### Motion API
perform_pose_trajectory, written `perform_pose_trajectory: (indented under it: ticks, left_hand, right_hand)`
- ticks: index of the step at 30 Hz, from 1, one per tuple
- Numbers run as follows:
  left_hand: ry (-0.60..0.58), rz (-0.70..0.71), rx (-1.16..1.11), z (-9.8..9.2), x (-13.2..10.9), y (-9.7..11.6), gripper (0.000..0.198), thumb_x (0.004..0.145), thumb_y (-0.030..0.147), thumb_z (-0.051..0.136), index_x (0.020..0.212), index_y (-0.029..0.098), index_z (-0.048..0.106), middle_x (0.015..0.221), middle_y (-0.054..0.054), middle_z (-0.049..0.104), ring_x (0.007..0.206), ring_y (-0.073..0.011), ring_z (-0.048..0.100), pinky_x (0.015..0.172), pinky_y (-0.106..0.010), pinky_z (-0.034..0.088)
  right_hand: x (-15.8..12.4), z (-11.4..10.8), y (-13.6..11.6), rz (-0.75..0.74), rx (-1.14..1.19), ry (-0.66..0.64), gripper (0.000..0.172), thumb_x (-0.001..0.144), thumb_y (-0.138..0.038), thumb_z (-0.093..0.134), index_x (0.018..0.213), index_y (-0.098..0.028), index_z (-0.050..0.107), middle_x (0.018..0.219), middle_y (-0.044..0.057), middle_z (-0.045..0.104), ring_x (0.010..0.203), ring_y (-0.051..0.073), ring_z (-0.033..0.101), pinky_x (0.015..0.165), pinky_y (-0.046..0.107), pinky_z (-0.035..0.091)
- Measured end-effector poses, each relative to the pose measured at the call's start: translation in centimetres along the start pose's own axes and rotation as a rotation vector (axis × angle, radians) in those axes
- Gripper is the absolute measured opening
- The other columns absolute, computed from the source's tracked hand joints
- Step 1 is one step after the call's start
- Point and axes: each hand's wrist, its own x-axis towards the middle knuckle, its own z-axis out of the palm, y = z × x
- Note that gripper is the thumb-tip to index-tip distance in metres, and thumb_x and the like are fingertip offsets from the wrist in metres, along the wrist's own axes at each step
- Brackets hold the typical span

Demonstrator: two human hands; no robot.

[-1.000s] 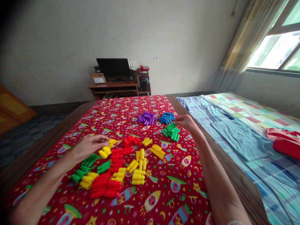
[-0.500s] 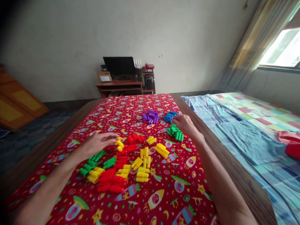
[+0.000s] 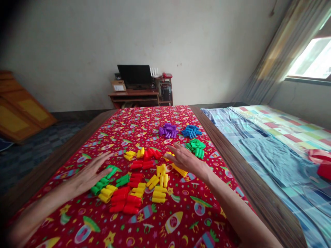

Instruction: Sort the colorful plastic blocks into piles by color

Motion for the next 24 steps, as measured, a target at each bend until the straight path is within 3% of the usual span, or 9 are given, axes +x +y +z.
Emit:
perform_pose_trajectory:
  ticks: [4,7,12,15,17,20,24]
  left_hand:
    - [0.057,-0.084,-0.109,2.8,-3.6,-0.2,0.058,0.098,0.048,0.023,0.150,0.022,0.028,0.156,-0.009,0.033,0.143,-0.0239,0.029,0.116,-0.043,0.029]
    - [0.096,-0.044,-0.147,4.3,-4.1,1.4,0.059,0.098,0.047,0.023,0.150,0.020,0.025,0.158,-0.011,0.026,0.145,-0.0244,0.025,0.116,-0.043,0.029]
    - [0.053,0.099,-0.224,5.9,-0.9,5.5,0.056,0.098,0.045,0.030,0.148,0.021,0.027,0.158,-0.010,0.025,0.146,-0.0227,0.022,0.119,-0.043,0.023]
    - [0.117,0.114,-0.287,6.3,1.8,6.6,0.057,0.095,0.045,0.037,0.145,0.018,0.031,0.154,-0.014,0.033,0.143,-0.0252,0.029,0.117,-0.046,0.026]
    - [0.163,0.086,-0.344,6.3,3.0,6.5,0.061,0.090,0.048,0.045,0.142,0.017,0.035,0.149,-0.016,0.041,0.139,-0.0279,0.037,0.114,-0.048,0.031]
    - [0.142,0.029,-0.480,5.8,3.7,5.5,0.067,0.084,0.053,0.053,0.138,0.015,0.040,0.143,-0.019,0.047,0.132,-0.0297,0.046,0.107,-0.047,0.041]
    - [0.067,-0.040,-0.556,4.9,3.2,4.0,0.062,0.079,0.051,0.059,0.130,0.015,0.051,0.133,-0.017,0.057,0.115,-0.0286,0.059,0.096,-0.045,0.051]
  right_hand:
    - [-1.0,1.4,1.0,0.124,0.064,-0.079,0.052,0.098,-0.045,0.034,0.139,-0.017,0.049,0.142,0.017,0.050,0.135,0.029,0.043,0.109,0.052,0.038]
    - [-2.0,3.1,0.9,0.205,0.137,-0.038,0.052,0.099,-0.046,0.031,0.140,-0.018,0.048,0.143,0.016,0.048,0.138,0.028,0.038,0.111,0.052,0.035]
    - [-1.5,5.7,-2.6,0.169,0.265,-0.005,0.052,0.099,-0.046,0.030,0.142,-0.021,0.046,0.149,0.013,0.042,0.140,0.025,0.035,0.113,0.048,0.035]
    - [-0.2,6.9,-5.7,0.131,0.329,-0.051,0.052,0.099,-0.047,0.032,0.143,-0.023,0.044,0.151,0.011,0.039,0.140,0.026,0.034,0.111,0.045,0.038]
    - [0.6,7.3,-7.3,0.103,0.361,-0.092,0.053,0.098,-0.048,0.032,0.144,-0.023,0.043,0.152,0.011,0.037,0.140,0.026,0.035,0.110,0.045,0.039]
    - [1.6,7.1,-8.5,0.037,0.405,-0.109,0.053,0.098,-0.048,0.033,0.142,-0.020,0.045,0.150,0.013,0.039,0.137,0.026,0.040,0.108,0.044,0.040]
    - [2.8,6.8,-7.5,0.105,0.468,0.019,0.044,0.098,-0.042,0.035,0.129,-0.020,0.059,0.128,0.012,0.062,0.117,0.025,0.059,0.097,0.040,0.048]
